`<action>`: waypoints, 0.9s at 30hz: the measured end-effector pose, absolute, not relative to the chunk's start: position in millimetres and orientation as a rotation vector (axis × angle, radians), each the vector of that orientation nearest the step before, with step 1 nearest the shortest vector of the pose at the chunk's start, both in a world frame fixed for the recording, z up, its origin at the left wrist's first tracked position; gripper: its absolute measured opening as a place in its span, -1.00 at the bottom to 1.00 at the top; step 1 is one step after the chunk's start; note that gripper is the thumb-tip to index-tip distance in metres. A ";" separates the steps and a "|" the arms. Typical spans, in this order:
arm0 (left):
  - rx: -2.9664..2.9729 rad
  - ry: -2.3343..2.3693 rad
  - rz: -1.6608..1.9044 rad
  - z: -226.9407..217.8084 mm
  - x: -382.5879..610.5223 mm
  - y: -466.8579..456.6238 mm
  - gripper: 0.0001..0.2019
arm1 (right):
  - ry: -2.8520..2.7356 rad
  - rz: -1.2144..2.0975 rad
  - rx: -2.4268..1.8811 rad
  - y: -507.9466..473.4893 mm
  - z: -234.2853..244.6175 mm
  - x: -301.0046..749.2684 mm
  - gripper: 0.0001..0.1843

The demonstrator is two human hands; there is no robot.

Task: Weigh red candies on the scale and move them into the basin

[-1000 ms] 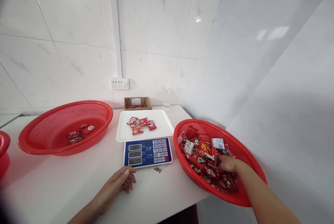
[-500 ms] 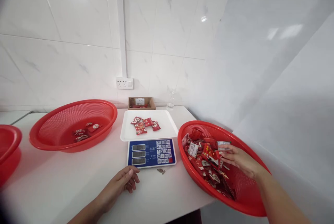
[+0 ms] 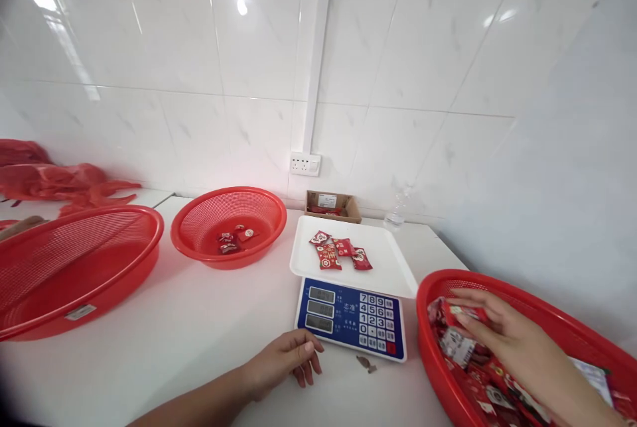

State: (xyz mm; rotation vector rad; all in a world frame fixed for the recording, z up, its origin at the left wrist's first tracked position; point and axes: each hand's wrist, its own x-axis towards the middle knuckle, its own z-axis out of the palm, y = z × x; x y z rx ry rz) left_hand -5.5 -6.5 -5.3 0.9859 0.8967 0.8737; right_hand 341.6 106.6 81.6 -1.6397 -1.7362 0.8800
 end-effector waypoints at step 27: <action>1.007 0.900 0.886 -9.4 -5.7 -3.2 -0.43 | -2.175 0.231 -1.574 159.3 78.1 166.3 -0.63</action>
